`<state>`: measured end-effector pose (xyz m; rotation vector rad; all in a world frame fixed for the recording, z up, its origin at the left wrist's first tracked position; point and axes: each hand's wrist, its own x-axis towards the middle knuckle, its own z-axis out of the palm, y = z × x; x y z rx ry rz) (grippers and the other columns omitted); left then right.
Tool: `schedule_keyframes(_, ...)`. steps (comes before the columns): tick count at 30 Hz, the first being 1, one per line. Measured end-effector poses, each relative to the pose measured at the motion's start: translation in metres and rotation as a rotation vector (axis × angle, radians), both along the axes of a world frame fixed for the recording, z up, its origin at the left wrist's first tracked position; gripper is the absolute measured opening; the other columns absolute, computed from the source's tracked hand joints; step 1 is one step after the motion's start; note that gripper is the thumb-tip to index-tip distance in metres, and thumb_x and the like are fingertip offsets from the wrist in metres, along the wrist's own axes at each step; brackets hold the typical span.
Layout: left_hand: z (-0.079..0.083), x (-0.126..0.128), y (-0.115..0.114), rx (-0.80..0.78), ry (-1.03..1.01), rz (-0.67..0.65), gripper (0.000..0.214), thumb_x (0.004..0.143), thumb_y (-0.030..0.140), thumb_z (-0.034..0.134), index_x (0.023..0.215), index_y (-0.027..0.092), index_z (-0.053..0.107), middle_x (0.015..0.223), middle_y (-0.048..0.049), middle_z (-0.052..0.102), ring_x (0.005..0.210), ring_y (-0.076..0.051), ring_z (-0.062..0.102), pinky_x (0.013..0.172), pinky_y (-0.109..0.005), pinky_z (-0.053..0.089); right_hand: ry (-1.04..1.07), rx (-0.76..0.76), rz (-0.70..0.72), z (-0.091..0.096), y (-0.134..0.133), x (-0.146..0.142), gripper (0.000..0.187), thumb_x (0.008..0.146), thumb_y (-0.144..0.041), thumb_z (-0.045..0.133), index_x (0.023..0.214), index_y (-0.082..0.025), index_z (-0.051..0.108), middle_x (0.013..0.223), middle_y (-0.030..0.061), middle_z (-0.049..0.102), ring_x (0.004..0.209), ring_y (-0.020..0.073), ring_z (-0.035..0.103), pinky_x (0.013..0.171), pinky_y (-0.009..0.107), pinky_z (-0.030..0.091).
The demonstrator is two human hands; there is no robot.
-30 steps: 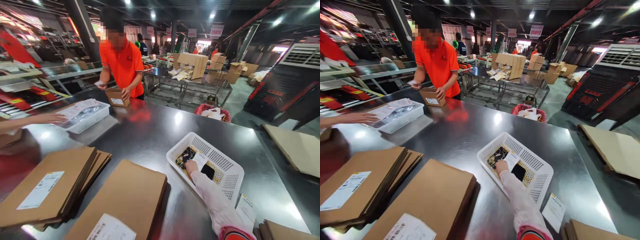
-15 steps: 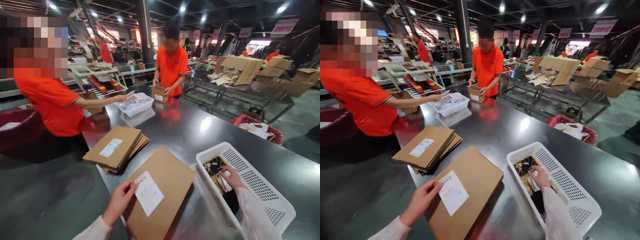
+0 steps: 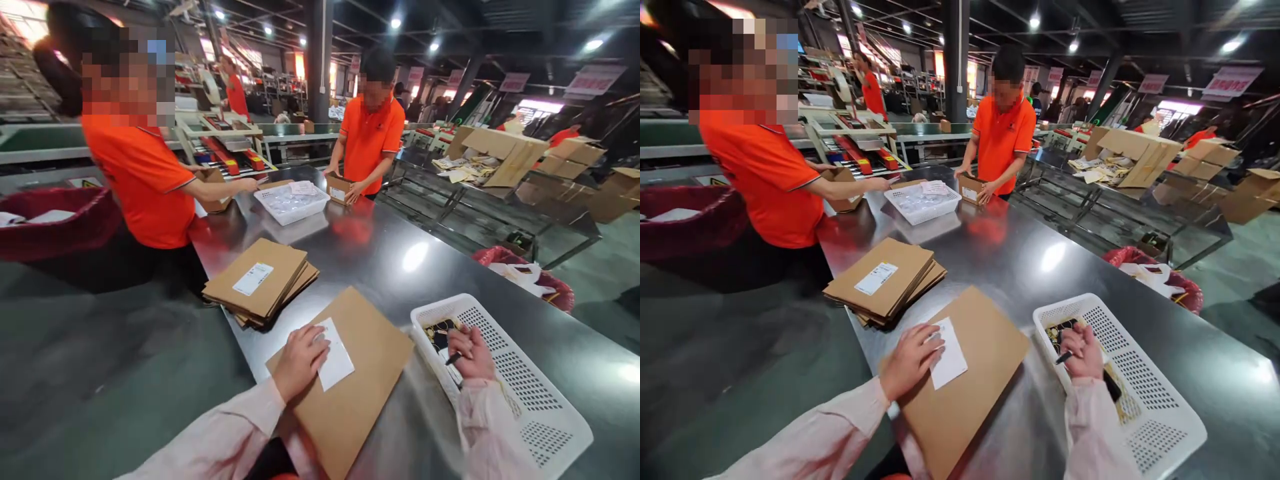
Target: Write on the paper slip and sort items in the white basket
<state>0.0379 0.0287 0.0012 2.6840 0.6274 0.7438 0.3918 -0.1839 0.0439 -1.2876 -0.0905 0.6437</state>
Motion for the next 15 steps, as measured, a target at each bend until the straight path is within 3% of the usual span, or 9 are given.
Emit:
schedule_keyframes(2, -0.008, -0.001, -0.005, 0.026, 0.010, -0.072, 0.018, 0.089, 0.024, 0.056, 0.095, 0.026, 0.072, 0.117, -0.0060, 0.067, 0.112, -0.027, 0.055, 0.091, -0.047, 0.048, 0.090, 0.005, 0.189, -0.002, 0.039, -0.042, 0.047, 0.075, -0.067, 0.054, 0.069, -0.021, 0.058, 0.053, -0.0047, 0.038, 0.042, 0.0087, 0.033, 0.035, 0.022, 0.030)
schedule_keyframes(6, -0.022, -0.002, -0.006, 0.059, -0.013, -0.078, 0.020, 0.089, 0.026, 0.056, 0.101, 0.028, 0.071, 0.122, -0.0055, 0.066, 0.115, -0.028, 0.053, 0.093, -0.050, 0.047, 0.156, -0.062, 0.429, -0.010, 0.105, -0.113, 0.062, 0.065, -0.078, 0.059, 0.071, -0.016, 0.063, 0.043, -0.0076, 0.037, 0.034, 0.0054, 0.024, 0.031, 0.019, 0.020)
schedule_keyframes(9, -0.028, -0.002, -0.003, 0.071, -0.054, -0.071, 0.019, 0.090, 0.028, 0.056, 0.101, 0.029, 0.071, 0.121, -0.0044, 0.067, 0.115, -0.028, 0.053, 0.093, -0.050, 0.047, -0.063, -0.175, 0.464, -0.016, 0.132, -0.143, 0.062, 0.053, -0.079, 0.067, 0.062, -0.018, 0.057, 0.046, -0.0030, 0.048, 0.037, 0.0077, 0.037, 0.034, 0.021, 0.027)
schedule_keyframes(11, -0.028, -0.002, -0.002, 0.074, -0.068, -0.070, 0.019, 0.090, 0.029, 0.056, 0.101, 0.029, 0.071, 0.121, -0.0040, 0.067, 0.115, -0.027, 0.054, 0.093, -0.049, 0.047, -0.293, -0.252, 0.428, -0.019, 0.143, -0.154, 0.059, 0.047, -0.071, 0.075, 0.051, -0.020, 0.046, 0.045, -0.0040, 0.045, 0.040, 0.0087, 0.039, 0.037, 0.022, 0.030)
schedule_keyframes(13, -0.028, -0.001, -0.002, 0.069, -0.068, -0.069, 0.020, 0.090, 0.030, 0.056, 0.102, 0.029, 0.071, 0.121, -0.0038, 0.067, 0.115, -0.027, 0.054, 0.093, -0.049, 0.047, -0.432, -0.290, 0.397, -0.022, 0.150, -0.161, 0.057, 0.049, -0.066, 0.076, 0.047, -0.022, 0.040, 0.043, -0.0061, 0.041, 0.041, 0.0085, 0.037, 0.040, 0.023, 0.031)
schedule_keyframes(15, -0.027, 0.000, -0.001, 0.058, -0.066, -0.066, 0.019, 0.090, 0.030, 0.056, 0.102, 0.030, 0.071, 0.121, -0.0033, 0.067, 0.115, -0.026, 0.053, 0.094, -0.048, 0.047, -0.439, -0.321, 0.459, -0.025, 0.154, -0.168, 0.052, 0.059, -0.068, 0.069, 0.051, -0.021, 0.048, 0.041, -0.0053, 0.043, 0.040, 0.0104, 0.040, 0.040, 0.025, 0.033)
